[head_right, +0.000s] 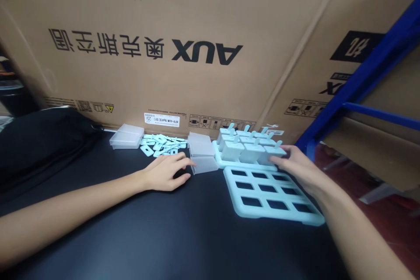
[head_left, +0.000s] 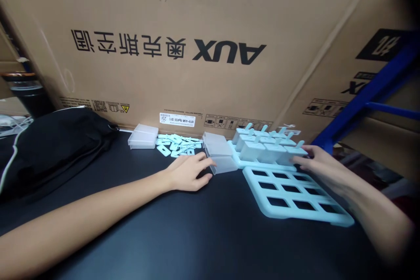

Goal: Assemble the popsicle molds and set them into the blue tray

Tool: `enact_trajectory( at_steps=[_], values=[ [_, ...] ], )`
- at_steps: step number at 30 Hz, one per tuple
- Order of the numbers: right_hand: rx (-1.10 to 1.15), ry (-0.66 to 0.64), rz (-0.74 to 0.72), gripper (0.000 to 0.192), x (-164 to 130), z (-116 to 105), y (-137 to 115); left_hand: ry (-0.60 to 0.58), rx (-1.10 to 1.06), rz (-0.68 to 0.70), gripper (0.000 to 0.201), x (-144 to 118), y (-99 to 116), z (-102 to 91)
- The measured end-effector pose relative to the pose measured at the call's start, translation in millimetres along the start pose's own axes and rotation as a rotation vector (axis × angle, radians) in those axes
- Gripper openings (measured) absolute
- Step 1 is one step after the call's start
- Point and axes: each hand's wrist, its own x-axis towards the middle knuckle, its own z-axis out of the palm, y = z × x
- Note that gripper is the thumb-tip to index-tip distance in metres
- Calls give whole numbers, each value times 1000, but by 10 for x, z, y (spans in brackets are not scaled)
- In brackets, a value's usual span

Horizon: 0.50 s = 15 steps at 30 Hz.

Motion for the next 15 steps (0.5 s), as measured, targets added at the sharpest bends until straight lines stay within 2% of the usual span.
enact_trajectory(
  at_steps=[2, 3, 6, 12, 15],
  values=[
    [140, -155, 138, 31, -69, -5, -91, -7, 9, 0, 32, 1, -6, 5],
    [142, -188, 206, 32, -96, -8, -134, -8, 13, -2, 32, 2, -8, 6],
    [-46, -134, 282, 39, -128, -7, -215, -7, 19, -3, 32, 2, -10, 4],
    [-270, -37, 157, 37, -62, 79, -161, -7, 22, 5, 34, -2, -15, 12],
    [-334, -19, 169, 38, -55, 132, -133, -18, 25, 16, 35, -2, -18, 13]
  ],
)
